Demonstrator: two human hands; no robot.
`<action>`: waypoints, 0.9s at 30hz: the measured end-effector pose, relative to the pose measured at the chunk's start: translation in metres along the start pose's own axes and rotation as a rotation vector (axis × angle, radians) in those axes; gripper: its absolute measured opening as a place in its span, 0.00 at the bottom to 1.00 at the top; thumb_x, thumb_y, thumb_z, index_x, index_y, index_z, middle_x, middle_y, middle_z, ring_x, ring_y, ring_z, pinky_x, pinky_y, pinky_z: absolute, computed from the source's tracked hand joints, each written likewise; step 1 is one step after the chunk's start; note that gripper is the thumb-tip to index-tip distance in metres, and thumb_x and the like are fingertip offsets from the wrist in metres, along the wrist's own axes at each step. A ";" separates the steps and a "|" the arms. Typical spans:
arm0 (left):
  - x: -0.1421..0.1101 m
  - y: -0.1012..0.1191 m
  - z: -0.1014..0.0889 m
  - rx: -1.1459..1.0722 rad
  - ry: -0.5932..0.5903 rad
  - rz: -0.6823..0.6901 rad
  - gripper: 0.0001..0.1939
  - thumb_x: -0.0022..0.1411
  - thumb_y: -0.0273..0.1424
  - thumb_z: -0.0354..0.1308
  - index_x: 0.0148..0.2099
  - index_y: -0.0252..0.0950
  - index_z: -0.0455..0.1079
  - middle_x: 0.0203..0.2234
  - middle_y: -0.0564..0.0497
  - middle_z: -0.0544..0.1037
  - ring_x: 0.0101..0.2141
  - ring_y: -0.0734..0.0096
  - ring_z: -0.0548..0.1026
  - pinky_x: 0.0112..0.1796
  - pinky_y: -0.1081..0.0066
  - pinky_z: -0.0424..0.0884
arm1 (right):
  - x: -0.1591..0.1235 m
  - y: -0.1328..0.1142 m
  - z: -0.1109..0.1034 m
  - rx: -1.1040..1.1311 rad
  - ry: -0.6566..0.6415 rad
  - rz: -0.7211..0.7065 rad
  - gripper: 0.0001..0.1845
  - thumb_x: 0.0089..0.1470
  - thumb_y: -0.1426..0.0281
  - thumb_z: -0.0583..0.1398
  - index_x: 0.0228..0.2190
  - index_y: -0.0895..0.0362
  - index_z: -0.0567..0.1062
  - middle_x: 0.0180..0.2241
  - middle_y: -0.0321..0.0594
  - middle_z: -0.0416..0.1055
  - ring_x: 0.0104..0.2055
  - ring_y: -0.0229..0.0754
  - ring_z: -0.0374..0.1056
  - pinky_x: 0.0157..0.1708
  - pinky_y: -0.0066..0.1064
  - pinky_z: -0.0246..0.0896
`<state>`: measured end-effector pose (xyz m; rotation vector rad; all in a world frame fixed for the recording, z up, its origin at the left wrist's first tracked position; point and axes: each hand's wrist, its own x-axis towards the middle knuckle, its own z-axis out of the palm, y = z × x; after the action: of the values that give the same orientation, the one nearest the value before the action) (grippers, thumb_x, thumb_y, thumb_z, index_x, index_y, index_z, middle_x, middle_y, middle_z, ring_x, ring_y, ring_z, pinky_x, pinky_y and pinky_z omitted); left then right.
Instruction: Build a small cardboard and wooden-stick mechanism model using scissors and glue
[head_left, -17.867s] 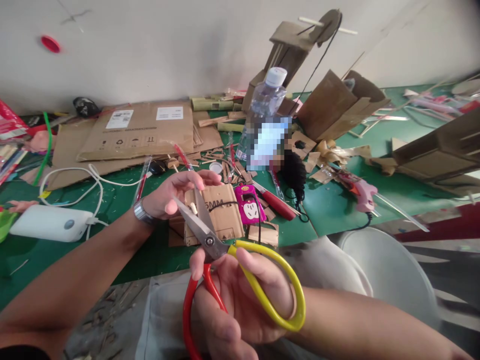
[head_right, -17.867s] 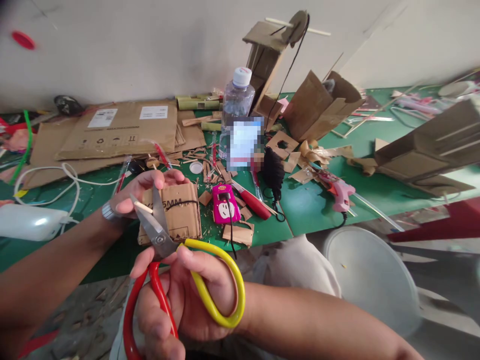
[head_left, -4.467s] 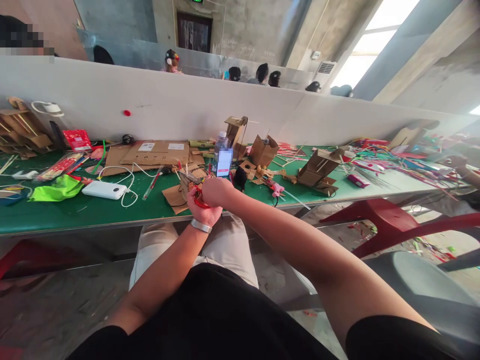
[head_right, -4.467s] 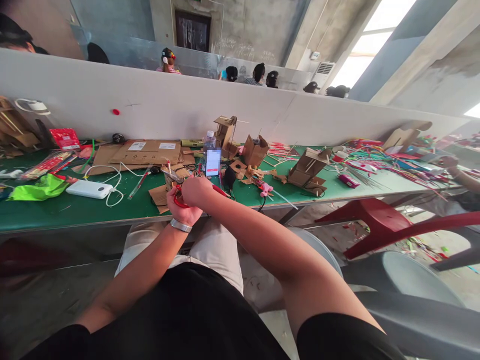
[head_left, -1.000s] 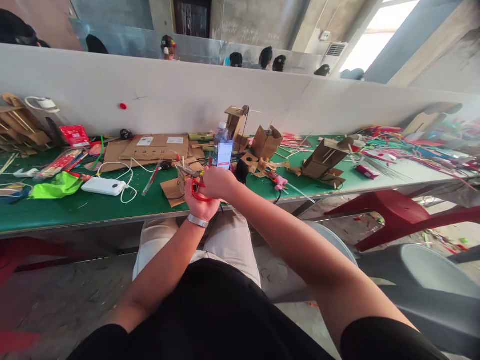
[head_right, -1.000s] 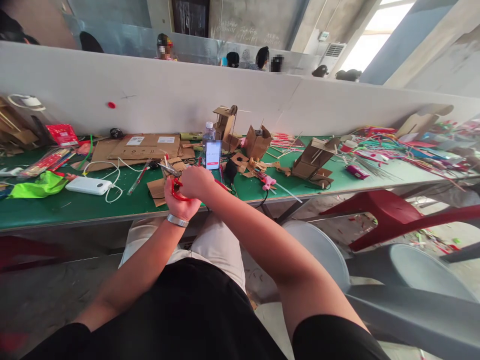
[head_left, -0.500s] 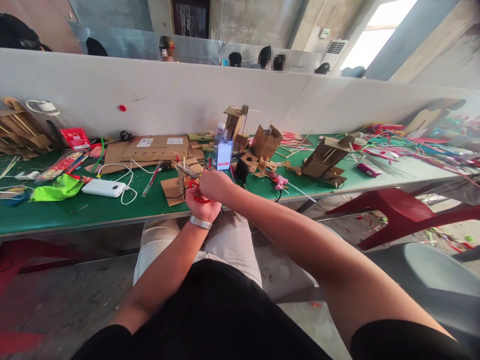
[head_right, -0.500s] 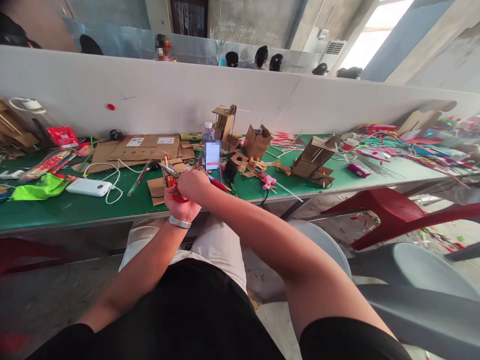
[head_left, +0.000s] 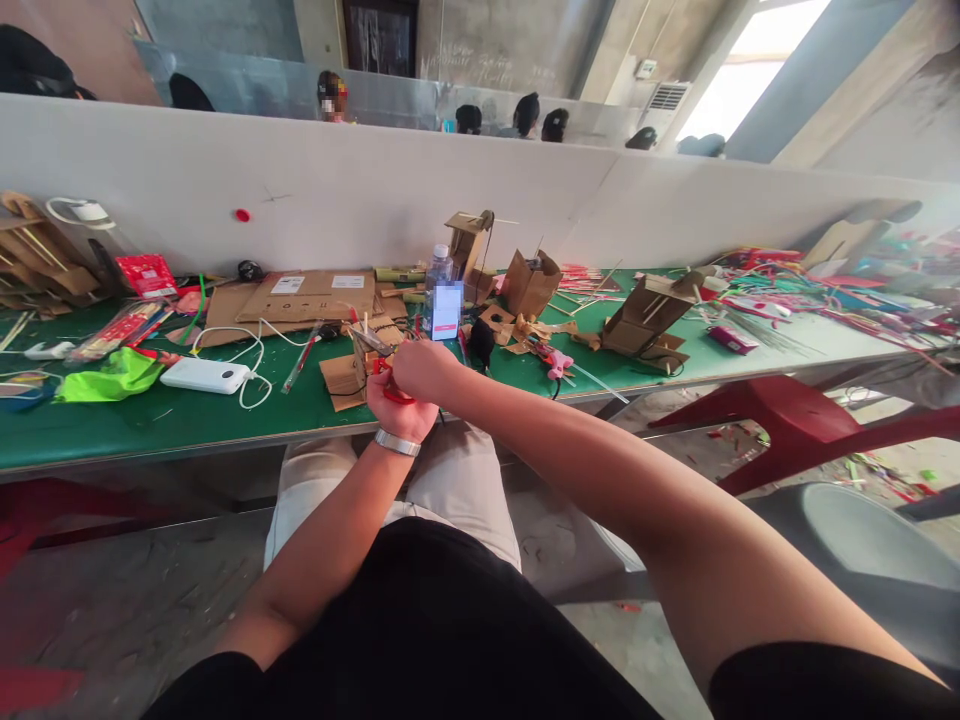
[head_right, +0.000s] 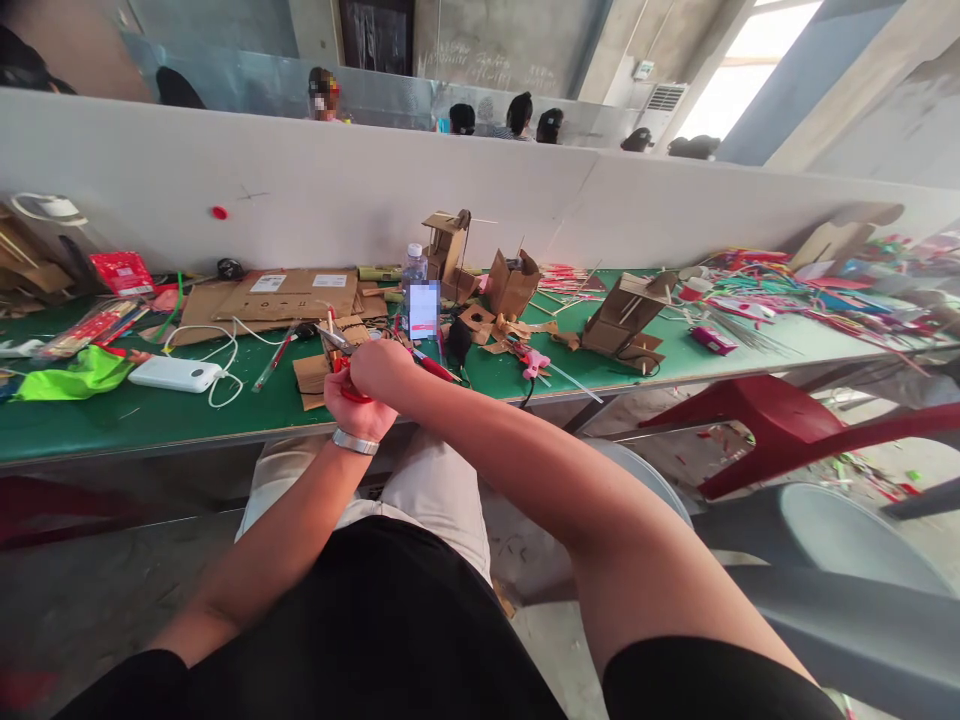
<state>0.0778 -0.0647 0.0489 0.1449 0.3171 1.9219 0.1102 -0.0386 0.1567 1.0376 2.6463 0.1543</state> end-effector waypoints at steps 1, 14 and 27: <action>0.000 0.000 0.000 -0.005 0.005 0.002 0.18 0.57 0.40 0.54 0.39 0.38 0.82 0.40 0.47 0.87 0.58 0.51 0.80 0.60 0.56 0.71 | 0.001 0.000 0.000 0.009 0.000 0.007 0.15 0.67 0.73 0.57 0.39 0.64 0.85 0.48 0.59 0.83 0.52 0.55 0.80 0.51 0.40 0.75; 0.007 -0.003 -0.009 0.048 0.056 0.075 0.19 0.63 0.43 0.54 0.34 0.38 0.81 0.36 0.48 0.87 0.51 0.53 0.84 0.55 0.56 0.77 | 0.008 0.000 0.007 0.060 0.040 0.024 0.17 0.67 0.72 0.57 0.42 0.62 0.87 0.46 0.56 0.84 0.52 0.57 0.81 0.51 0.41 0.74; 0.003 0.003 -0.005 0.124 -0.071 0.042 0.20 0.59 0.45 0.55 0.41 0.40 0.82 0.46 0.47 0.87 0.61 0.49 0.78 0.60 0.52 0.73 | 0.005 0.001 0.003 0.132 0.029 0.038 0.20 0.69 0.71 0.54 0.47 0.64 0.85 0.51 0.60 0.82 0.56 0.60 0.78 0.54 0.46 0.72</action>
<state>0.0725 -0.0637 0.0451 0.3034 0.3878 1.9336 0.1079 -0.0349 0.1532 1.1351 2.6950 0.0024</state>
